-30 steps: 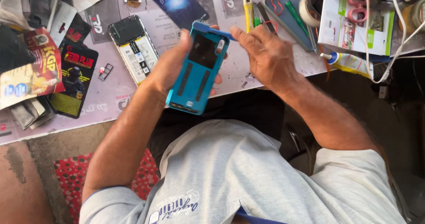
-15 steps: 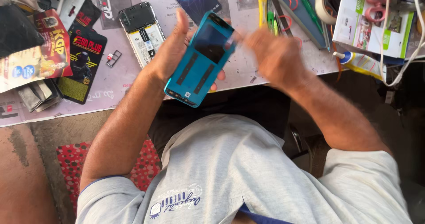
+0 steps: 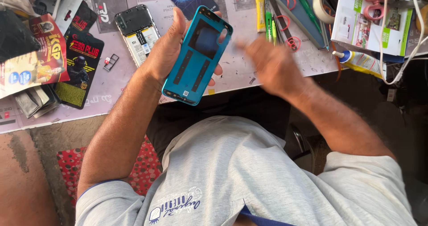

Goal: The person cleans the edges of a phone frame using a small brush and applies adhesive or solvent from a bottle, then aligns a new screen component onto the frame and presses it into place before inserting a SIM tray into the side of the device.

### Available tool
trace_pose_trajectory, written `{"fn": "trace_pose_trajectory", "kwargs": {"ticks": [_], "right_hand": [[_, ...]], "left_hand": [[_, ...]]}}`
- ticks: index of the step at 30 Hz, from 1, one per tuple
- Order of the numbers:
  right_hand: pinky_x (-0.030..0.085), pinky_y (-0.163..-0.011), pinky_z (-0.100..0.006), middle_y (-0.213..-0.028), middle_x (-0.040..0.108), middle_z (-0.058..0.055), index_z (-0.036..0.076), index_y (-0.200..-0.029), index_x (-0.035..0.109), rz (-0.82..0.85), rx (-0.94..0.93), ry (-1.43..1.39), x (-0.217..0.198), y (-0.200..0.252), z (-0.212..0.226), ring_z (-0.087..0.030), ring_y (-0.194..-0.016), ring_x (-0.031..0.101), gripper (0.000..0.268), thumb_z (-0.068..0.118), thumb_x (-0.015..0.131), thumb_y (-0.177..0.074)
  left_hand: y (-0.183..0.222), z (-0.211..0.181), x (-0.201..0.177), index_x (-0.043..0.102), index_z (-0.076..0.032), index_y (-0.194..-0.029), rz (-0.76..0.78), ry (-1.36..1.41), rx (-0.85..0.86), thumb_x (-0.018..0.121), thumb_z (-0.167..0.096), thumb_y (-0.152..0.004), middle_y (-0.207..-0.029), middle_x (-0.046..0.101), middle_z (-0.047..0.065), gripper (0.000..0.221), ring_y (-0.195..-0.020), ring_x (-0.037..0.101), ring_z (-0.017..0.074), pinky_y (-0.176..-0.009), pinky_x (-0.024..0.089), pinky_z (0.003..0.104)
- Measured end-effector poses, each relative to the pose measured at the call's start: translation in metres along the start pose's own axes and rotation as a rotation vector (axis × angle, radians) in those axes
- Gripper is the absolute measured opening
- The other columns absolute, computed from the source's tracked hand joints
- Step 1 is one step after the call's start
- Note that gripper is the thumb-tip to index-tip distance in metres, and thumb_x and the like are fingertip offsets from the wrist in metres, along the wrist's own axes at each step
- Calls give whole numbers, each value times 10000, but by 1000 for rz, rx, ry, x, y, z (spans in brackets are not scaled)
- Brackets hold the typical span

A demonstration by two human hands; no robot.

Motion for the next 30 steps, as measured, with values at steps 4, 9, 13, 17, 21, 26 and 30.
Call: {"fn": "trace_pose_trajectory", "kwargs": {"ticks": [4, 9, 13, 17, 21, 26, 30], "right_hand": [[530, -553, -320, -947, 660, -69, 87, -1410, 658, -58, 33, 209, -9, -8, -25, -184, -690, 637, 366, 19, 759, -1064], [471, -583, -358, -882, 576, -47, 96, -1388, 696, -124, -56, 400, -28, 2, -10, -199, -697, 583, 414, 13, 751, -986], [473, -585, -359, -889, 596, -28, 105, -1341, 712, -185, -49, 422, -24, 4, -9, -185, -699, 586, 366, -7, 747, -995], [508, -627, -357, -899, 593, -30, 78, -1403, 691, -153, -72, 358, -30, 10, -18, -197, -734, 606, 376, 5, 747, -1038], [501, -555, -335, -862, 625, -46, 65, -1387, 698, -133, -59, 320, -29, 15, -14, -181, -663, 598, 388, -9, 741, -1008], [520, -561, -345, -896, 655, -76, 74, -1384, 685, -87, 7, 221, -25, 18, -9, -195, -691, 630, 379, 11, 723, -1012], [534, -590, -366, -907, 674, -73, 52, -1329, 679, -55, -70, 123, -12, 12, 2, -228, -731, 655, 334, -8, 693, -1001]], "left_hand": [[-2, 4, -1, 400, -103, -1569, 13, 31, -26, 510, -819, -812, -1305, 611, 150, 1048, -896, 737, 352, -688, 655, 528], [1, -2, -5, 331, -194, -1606, -11, 58, 4, 535, -744, -868, -1312, 553, 97, 943, -912, 712, 352, -718, 647, 530], [-5, 8, 2, 449, -123, -1500, -2, -24, -75, 516, -747, -853, -1268, 631, 137, 901, -868, 738, 370, -664, 658, 516], [-4, 2, 4, 516, -25, -1439, 29, -2, -28, 531, -730, -902, -1246, 636, 160, 886, -887, 740, 375, -665, 656, 518], [-4, 5, 0, 524, -29, -1421, -10, -11, -57, 526, -672, -902, -1251, 646, 148, 826, -879, 748, 343, -684, 677, 501], [-9, -3, 1, 569, 29, -1415, 24, -33, 31, 493, -637, -1022, -1166, 694, 224, 777, -915, 768, 369, -724, 680, 513], [-5, -4, 5, 518, -103, -1455, -43, -104, 27, 499, -634, -949, -1211, 673, 129, 733, -859, 755, 337, -680, 667, 479]]}}
Point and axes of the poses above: each hand's wrist, its own y-axis away from the middle knuckle, its own x-axis out of the palm, z = x × y, the point moved 8 cm from there along -y, towards the middle knuckle
